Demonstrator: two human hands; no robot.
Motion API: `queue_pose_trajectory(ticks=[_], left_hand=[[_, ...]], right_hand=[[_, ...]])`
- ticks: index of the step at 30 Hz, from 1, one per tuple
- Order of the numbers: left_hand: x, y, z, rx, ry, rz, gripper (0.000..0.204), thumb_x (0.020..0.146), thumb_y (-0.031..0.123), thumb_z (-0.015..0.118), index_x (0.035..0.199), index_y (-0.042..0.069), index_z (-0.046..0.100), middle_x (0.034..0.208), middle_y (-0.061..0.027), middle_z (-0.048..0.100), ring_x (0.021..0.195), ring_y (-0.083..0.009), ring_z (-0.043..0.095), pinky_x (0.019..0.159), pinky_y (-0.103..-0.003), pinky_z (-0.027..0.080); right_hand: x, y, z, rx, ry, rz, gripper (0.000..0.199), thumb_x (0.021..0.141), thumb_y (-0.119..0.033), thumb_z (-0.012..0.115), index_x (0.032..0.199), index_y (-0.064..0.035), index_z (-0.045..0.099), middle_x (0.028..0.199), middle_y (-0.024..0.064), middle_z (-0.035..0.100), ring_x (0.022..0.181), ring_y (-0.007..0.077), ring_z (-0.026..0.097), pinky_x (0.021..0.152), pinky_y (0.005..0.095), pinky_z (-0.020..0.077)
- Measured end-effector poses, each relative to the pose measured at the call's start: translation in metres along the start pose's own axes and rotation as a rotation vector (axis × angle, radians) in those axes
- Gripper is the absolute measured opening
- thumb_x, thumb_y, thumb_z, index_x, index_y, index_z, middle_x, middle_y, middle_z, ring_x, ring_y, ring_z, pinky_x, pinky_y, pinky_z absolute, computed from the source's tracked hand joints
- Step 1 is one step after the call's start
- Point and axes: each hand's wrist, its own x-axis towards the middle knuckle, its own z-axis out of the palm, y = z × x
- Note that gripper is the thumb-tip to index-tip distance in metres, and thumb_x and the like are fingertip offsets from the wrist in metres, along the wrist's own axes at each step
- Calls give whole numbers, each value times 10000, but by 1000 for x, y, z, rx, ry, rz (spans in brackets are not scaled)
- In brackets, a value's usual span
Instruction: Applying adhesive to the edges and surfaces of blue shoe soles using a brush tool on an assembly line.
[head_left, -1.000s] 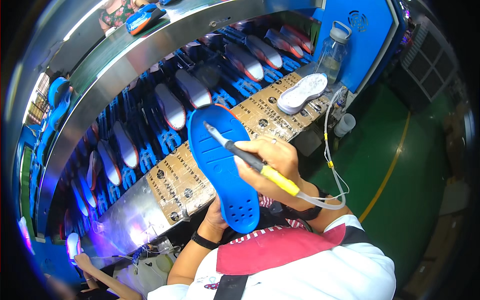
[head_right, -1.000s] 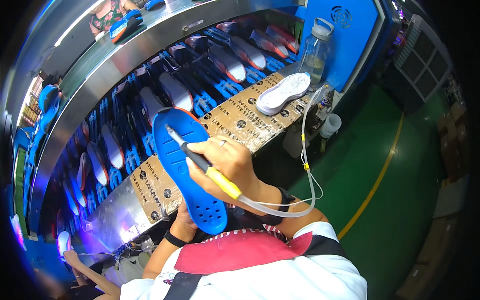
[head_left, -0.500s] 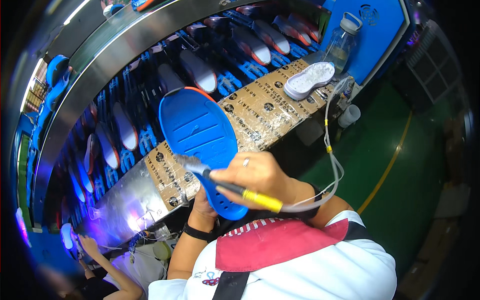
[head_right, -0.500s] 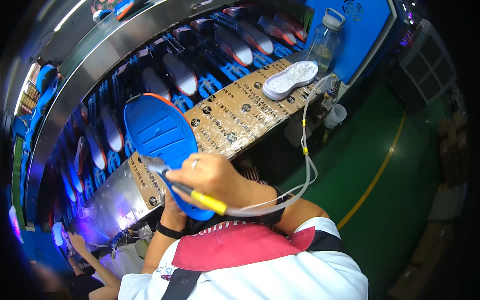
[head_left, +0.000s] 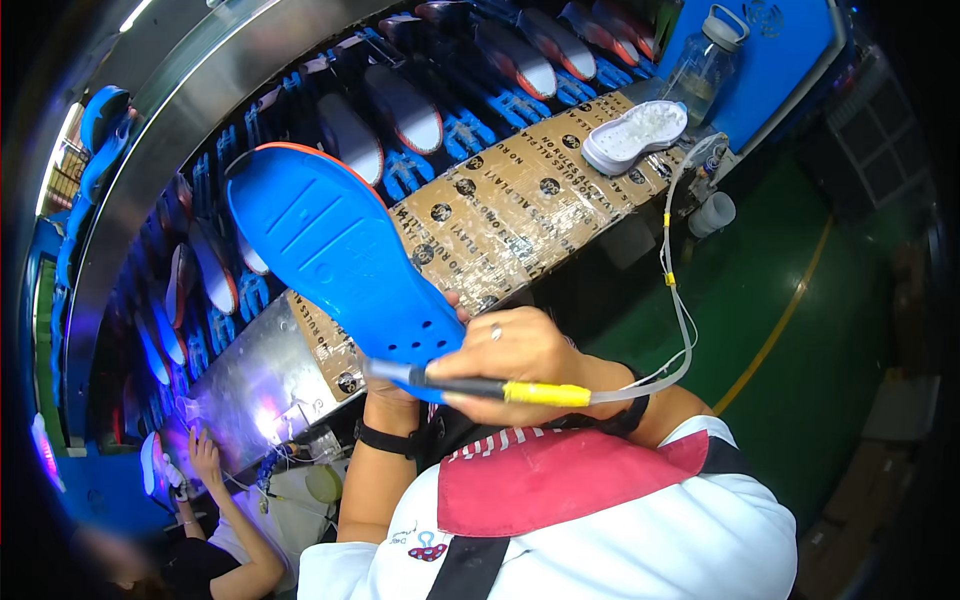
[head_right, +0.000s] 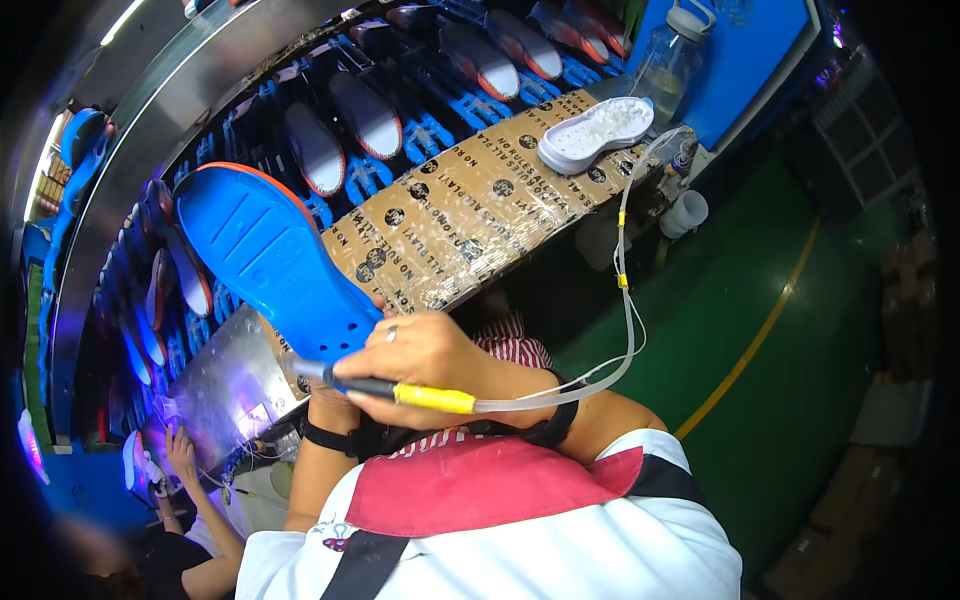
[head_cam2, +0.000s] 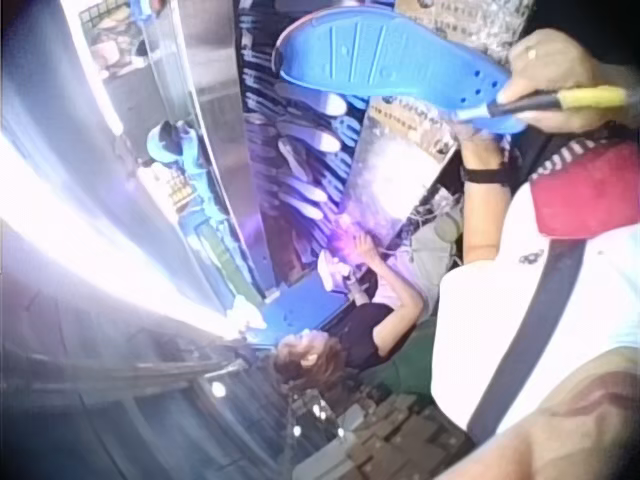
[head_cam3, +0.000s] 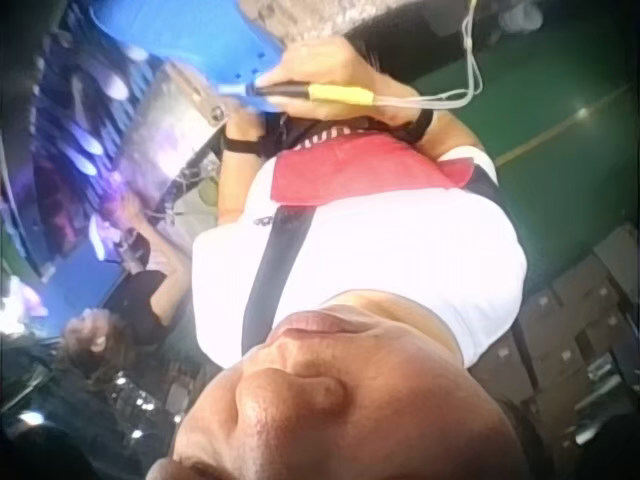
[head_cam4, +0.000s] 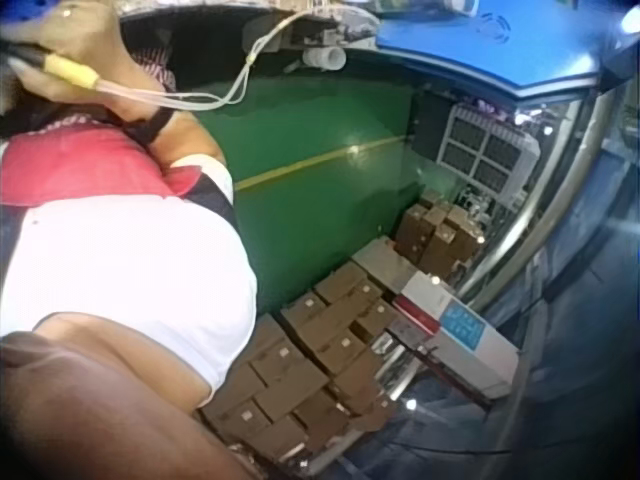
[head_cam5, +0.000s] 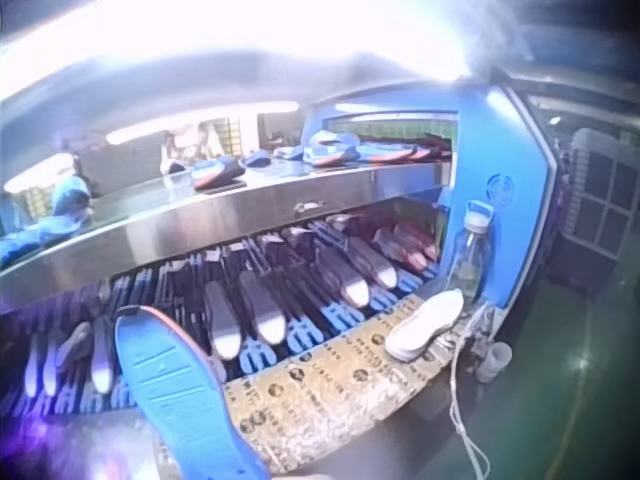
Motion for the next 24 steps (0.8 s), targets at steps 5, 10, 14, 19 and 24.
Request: queue_pose_trajectory(ticks=[5, 10, 14, 19, 24], left_hand=[[11, 10, 0, -157, -20, -25, 915, 729, 669, 626, 1347, 36, 391, 1262, -268, 495, 1119, -418, 535, 924, -550, 474], [10, 16, 7, -292, -61, 104, 806, 791, 607, 596, 1339, 45, 416, 1315, -208, 463, 1169, -372, 483, 1007, -524, 413], [10, 33, -6, -147, -19, 60, 684, 847, 482, 597, 1319, 26, 405, 1231, -214, 499, 1078, -362, 521, 956, -501, 462], [3, 47, -5, -61, -42, 119, 881, 781, 654, 566, 1328, -17, 399, 1270, -278, 477, 1135, -417, 509, 911, -514, 489], [5, 71, 3, 263, -32, -44, 958, 724, 666, 618, 1317, -54, 401, 1196, -311, 521, 1058, -413, 574, 911, -480, 495]], right_hand=[[-9, 2, 12, -29, 13, 179, 345, 696, -43, 767, 1021, 9, 662, 694, 103, 622, 561, 221, 575, 515, 300, 458], [-9, 1, 14, 273, -145, 202, 359, 709, -73, 783, 1040, 2, 665, 746, 120, 653, 620, 233, 617, 579, 314, 493], [-6, -2, 6, 98, -156, 402, 294, 762, -152, 748, 1019, -30, 672, 762, 133, 656, 664, 283, 635, 647, 337, 500], [-12, 1, 6, 236, -307, 324, 306, 753, -181, 759, 1016, -46, 678, 771, 126, 655, 681, 293, 628, 640, 337, 496], [-19, 13, 11, 113, -297, 251, 285, 771, -207, 737, 1011, -69, 670, 703, 109, 623, 626, 293, 599, 592, 359, 483]])
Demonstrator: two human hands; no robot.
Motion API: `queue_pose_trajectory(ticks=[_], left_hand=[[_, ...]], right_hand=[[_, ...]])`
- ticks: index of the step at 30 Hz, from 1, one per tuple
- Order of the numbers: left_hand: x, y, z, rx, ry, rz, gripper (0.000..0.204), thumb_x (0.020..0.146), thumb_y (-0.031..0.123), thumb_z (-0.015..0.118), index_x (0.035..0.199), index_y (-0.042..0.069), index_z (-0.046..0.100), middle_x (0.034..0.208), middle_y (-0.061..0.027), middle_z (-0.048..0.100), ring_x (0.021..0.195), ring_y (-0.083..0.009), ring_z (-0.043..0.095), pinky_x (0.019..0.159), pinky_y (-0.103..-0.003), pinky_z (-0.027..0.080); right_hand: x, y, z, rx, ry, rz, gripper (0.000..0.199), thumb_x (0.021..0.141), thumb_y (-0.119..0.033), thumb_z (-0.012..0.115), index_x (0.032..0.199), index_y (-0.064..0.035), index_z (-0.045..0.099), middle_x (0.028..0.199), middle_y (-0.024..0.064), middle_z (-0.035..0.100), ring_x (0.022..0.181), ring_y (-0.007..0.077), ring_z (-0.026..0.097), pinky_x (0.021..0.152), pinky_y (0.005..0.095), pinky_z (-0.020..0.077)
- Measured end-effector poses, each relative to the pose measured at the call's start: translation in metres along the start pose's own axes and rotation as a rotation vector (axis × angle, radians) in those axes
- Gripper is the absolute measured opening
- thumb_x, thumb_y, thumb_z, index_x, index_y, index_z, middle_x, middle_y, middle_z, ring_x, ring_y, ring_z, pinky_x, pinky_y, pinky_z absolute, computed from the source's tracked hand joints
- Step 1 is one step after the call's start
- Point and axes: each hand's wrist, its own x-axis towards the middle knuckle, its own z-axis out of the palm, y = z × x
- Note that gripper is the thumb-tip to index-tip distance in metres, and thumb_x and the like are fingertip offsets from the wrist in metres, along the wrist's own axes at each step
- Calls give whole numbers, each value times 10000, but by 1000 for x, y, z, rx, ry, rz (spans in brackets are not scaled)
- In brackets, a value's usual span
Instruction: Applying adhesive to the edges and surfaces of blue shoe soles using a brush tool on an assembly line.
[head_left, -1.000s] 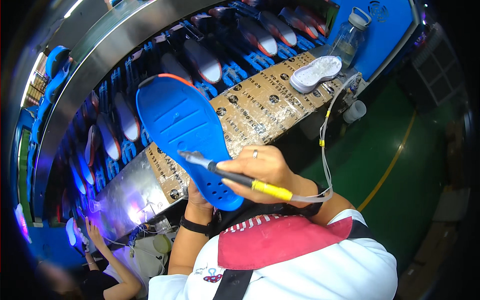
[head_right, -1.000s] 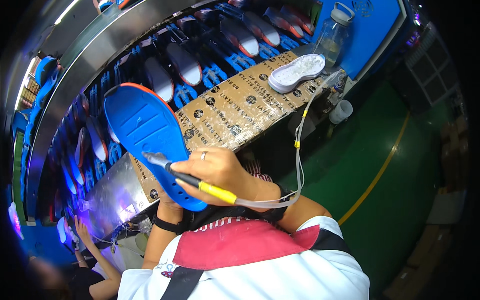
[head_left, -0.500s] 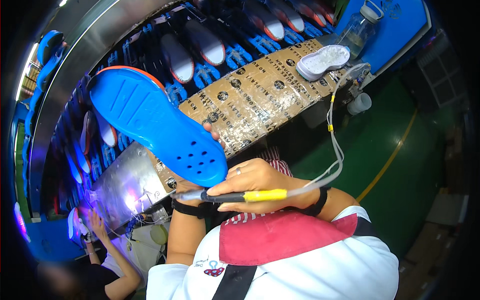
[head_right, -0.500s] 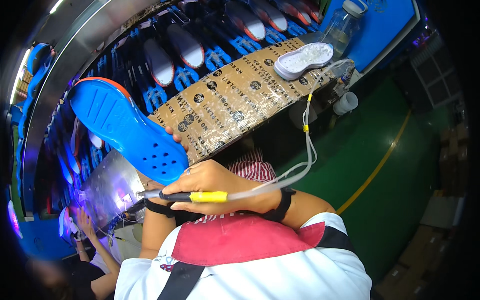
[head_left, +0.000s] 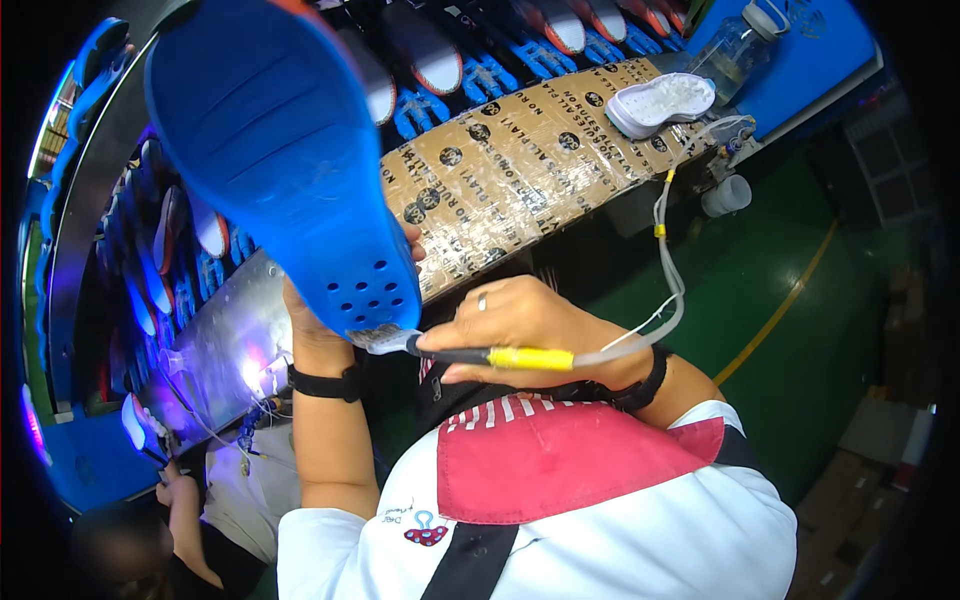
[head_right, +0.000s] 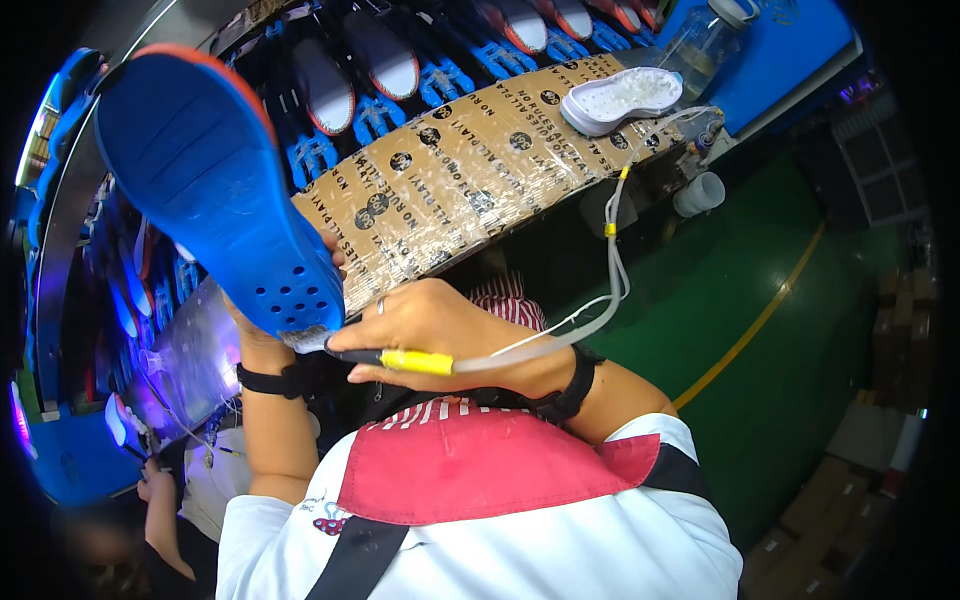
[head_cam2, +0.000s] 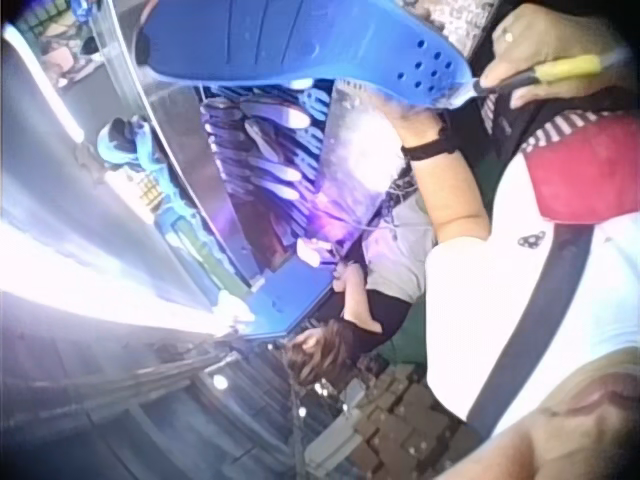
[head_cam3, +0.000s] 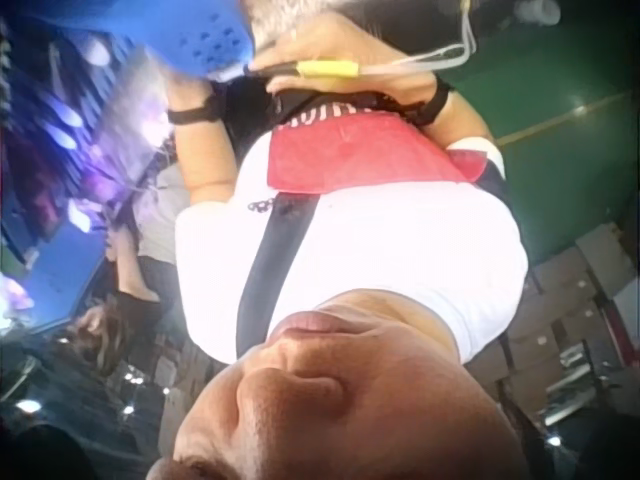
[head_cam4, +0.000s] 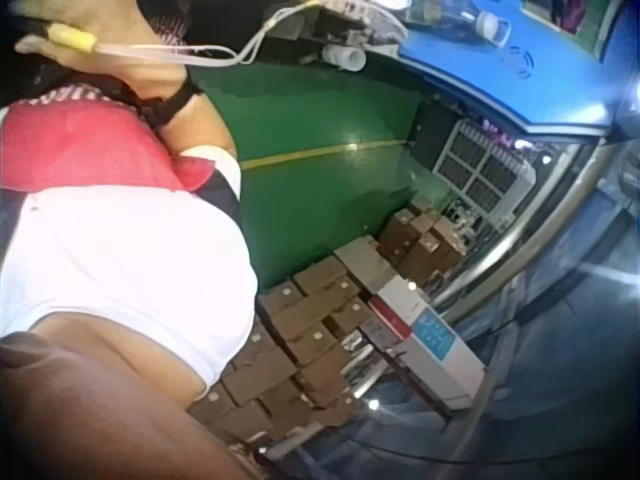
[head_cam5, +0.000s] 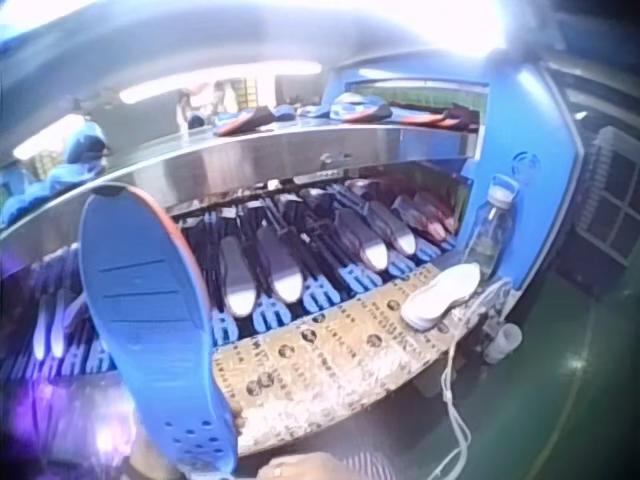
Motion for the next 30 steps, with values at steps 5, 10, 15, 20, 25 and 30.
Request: queue_pose_trajectory(ticks=[5, 10, 15, 20, 25, 30], left_hand=[[-9, 10, -37, 263, 82, -135, 838, 816, 563, 555, 1317, -90, 402, 1230, -304, 522, 1056, -387, 593, 905, -458, 501], [1, 24, -6, 114, 149, -361, 456, 922, 292, 548, 1241, -34, 523, 1101, -144, 640, 943, -183, 646, 830, -323, 527], [6, 30, 4, 444, 155, -571, 457, 906, 351, 584, 1141, -41, 606, 1027, -142, 669, 872, -164, 652, 789, -274, 520], [11, 30, 8, 488, 148, -734, 472, 908, 370, 583, 1130, -45, 611, 1029, -146, 668, 864, -166, 655, 770, -282, 526], [11, 31, -9, 599, 92, -857, 507, 901, 408, 586, 1125, -46, 617, 1030, -161, 667, 870, -188, 657, 782, -302, 525], [8, 38, -7, 687, 101, -895, 494, 911, 380, 570, 1148, -52, 605, 1067, -167, 659, 899, -198, 655, 818, -308, 519]], right_hand=[[5, -7, -13, -69, -150, -66, 273, 767, -208, 734, 998, -78, 666, 688, 102, 606, 616, 284, 592, 581, 355, 480], [7, 8, -5, -165, -205, -91, 233, 781, -198, 701, 986, -101, 648, 627, 96, 568, 608, 291, 590, 560, 380, 468], [7, -1, -14, -154, -313, -66, 226, 757, -205, 718, 943, -99, 645, 646, 93, 585, 657, 291, 613, 626, 385, 491], [12, -3, -3, -202, -263, -60, 251, 722, -160, 742, 952, -115, 655, 651, 102, 582, 656, 300, 597, 653, 379, 481], [9, -7, -13, -151, -338, 2, 236, 709, -147, 745, 930, -111, 671, 627, 98, 572, 633, 301, 582, 632, 377, 471], [4, 6, -6, -244, -268, -49, 243, 720, -166, 750, 942, -102, 675, 636, 98, 582, 608, 283, 580, 575, 352, 469]])
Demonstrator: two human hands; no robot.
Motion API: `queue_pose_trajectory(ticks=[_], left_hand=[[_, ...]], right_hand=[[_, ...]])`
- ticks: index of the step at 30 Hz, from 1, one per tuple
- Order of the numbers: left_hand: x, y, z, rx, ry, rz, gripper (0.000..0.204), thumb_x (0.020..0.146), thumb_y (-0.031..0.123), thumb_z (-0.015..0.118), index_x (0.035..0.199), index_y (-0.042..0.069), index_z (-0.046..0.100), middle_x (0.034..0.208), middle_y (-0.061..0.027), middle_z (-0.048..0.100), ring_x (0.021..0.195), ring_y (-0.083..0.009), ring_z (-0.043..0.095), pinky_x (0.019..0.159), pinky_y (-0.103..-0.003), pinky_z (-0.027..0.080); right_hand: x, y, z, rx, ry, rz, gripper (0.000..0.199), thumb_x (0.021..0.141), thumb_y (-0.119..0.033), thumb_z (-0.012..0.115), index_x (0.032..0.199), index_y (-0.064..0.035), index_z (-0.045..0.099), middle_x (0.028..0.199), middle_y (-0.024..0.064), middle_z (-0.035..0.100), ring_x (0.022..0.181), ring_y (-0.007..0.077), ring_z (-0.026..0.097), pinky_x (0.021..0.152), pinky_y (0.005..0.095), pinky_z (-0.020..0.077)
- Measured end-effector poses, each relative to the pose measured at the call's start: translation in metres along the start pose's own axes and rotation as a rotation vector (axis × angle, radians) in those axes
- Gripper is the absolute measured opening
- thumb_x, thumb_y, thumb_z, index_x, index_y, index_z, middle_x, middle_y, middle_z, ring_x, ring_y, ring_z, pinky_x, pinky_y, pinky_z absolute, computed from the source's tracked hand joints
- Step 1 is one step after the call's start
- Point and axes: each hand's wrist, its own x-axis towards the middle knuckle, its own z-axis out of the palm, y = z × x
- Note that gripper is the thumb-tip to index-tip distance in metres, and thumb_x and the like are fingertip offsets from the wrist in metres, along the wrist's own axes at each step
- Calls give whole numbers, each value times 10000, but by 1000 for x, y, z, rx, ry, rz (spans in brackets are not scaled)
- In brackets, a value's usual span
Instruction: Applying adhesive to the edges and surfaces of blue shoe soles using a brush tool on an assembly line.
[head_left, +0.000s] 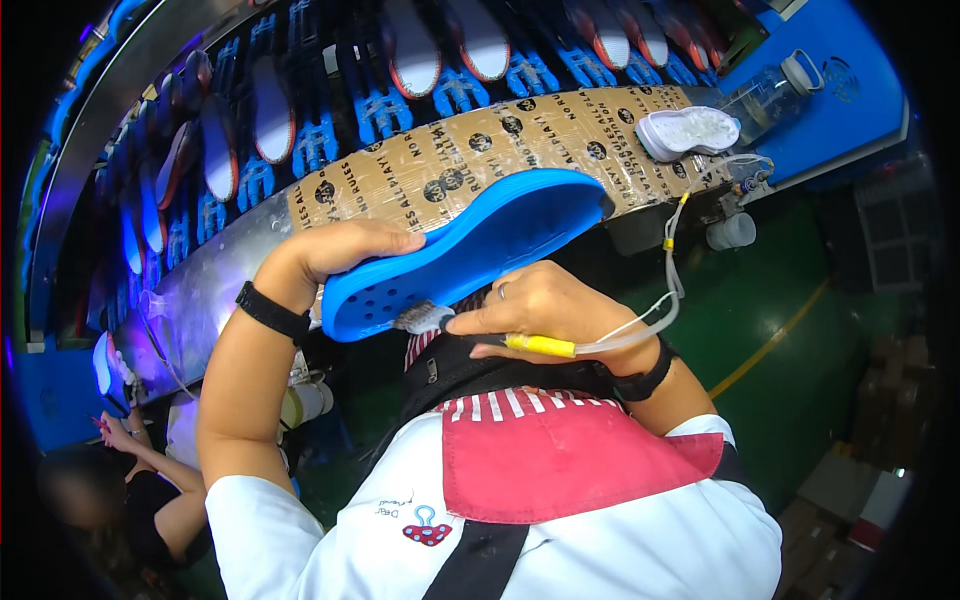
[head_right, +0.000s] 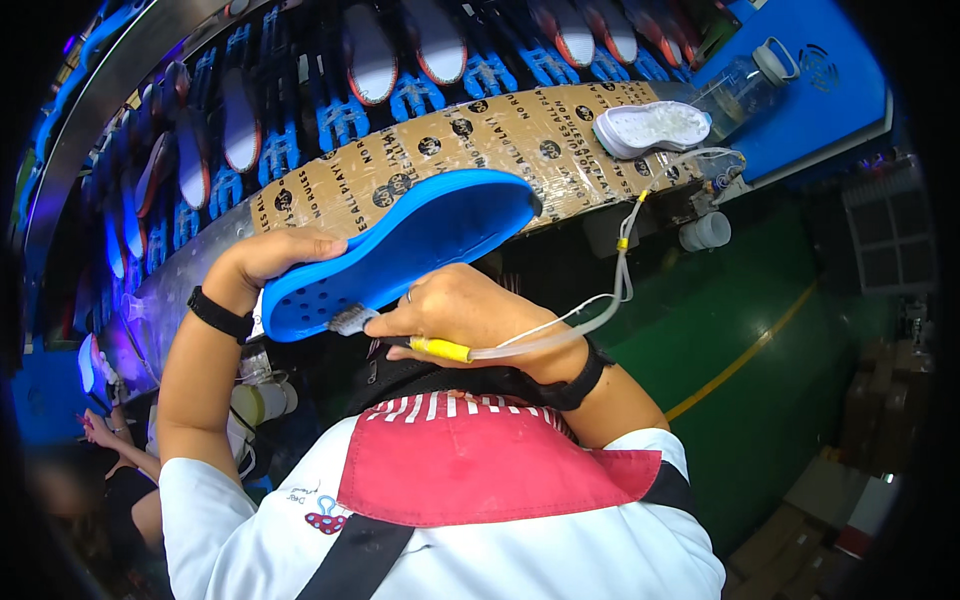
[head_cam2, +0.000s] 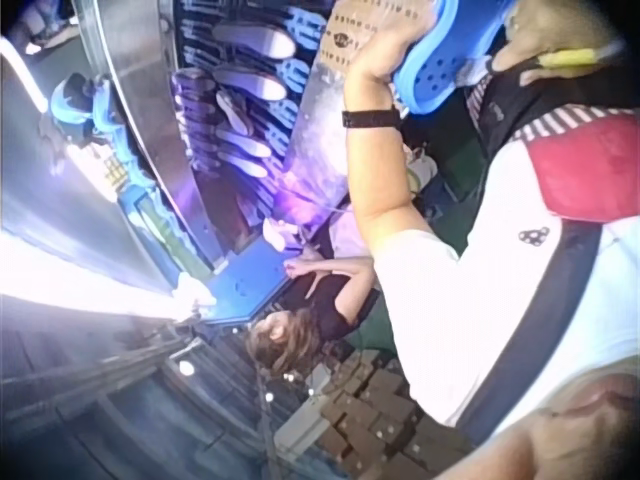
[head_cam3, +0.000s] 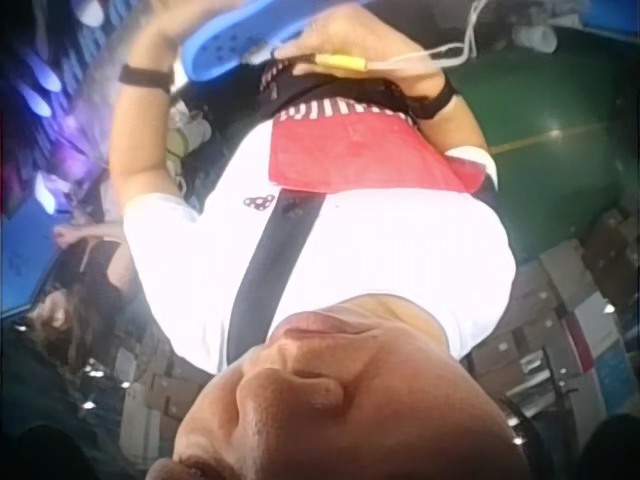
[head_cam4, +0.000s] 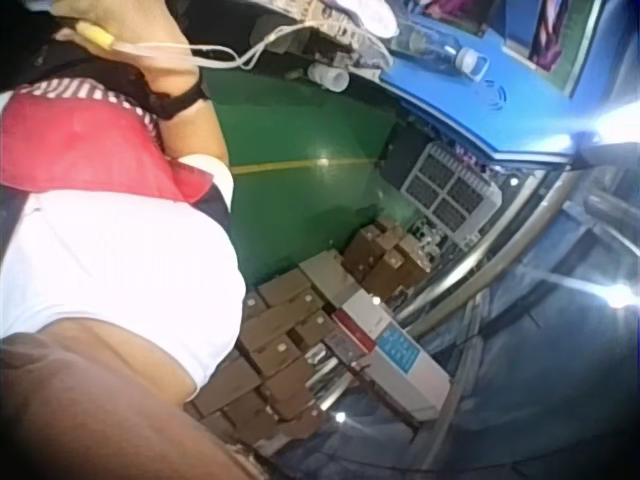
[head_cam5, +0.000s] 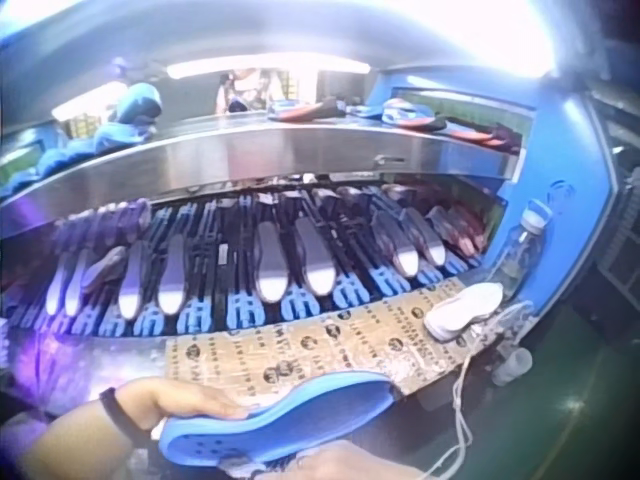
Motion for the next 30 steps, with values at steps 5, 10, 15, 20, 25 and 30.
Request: queue_pose_trajectory(ticks=[5, 10, 15, 20, 25, 30], left_hand=[[-5, -16, -8, 6, 21, -24, 531, 903, 412, 576, 1151, -57, 600, 1075, -171, 655, 886, -203, 655, 810, -314, 521], [-7, -35, -11, -212, 53, 88, 506, 900, 382, 589, 1167, -48, 593, 1098, -177, 647, 939, -217, 653, 852, -341, 520], [19, -97, -7, -711, 140, 391, 489, 966, 321, 484, 1349, 21, 425, 1272, -147, 552, 1101, -242, 585, 924, -405, 494], [39, -102, 17, -782, 350, 870, 551, 960, 396, 461, 1406, 92, 350, 1434, -166, 358, 1287, -314, 401, 987, -520, 425], [30, -115, 22, -1262, -164, 915, 717, 876, 575, 422, 1413, 105, 348, 1425, -265, 327, 1285, -496, 325, 968, -719, 299], [38, -115, 10, -1387, -135, 1066, 715, 873, 561, 409, 1414, 97, 347, 1477, -228, 270, 1336, -496, 234, 997, -730, 225]], right_hand=[[-6, 3, -6, 63, 39, -37, 372, 662, -138, 806, 1018, -131, 697, 584, 55, 542, 539, 220, 533, 533, 308, 453], [-16, 12, 2, -70, -23, 13, 323, 693, -153, 788, 1002, -127, 697, 579, 57, 531, 522, 225, 518, 525, 313, 449], [-23, 9, -9, -24, 128, 111, 339, 680, -156, 798, 995, -82, 698, 640, 61, 574, 575, 211, 548, 557, 317, 442], [-21, 7, -14, 64, 282, 111, 334, 673, -134, 800, 976, -40, 697, 772, 93, 662, 660, 224, 616, 603, 306, 466], [-24, 9, -11, 85, 373, 88, 312, 676, -105, 793, 958, -18, 692, 807, 113, 674, 696, 243, 634, 628, 311, 480], [-25, 7, -9, 101, 387, 111, 301, 694, -98, 779, 973, -30, 690, 835, 117, 679, 727, 246, 643, 666, 315, 486]])
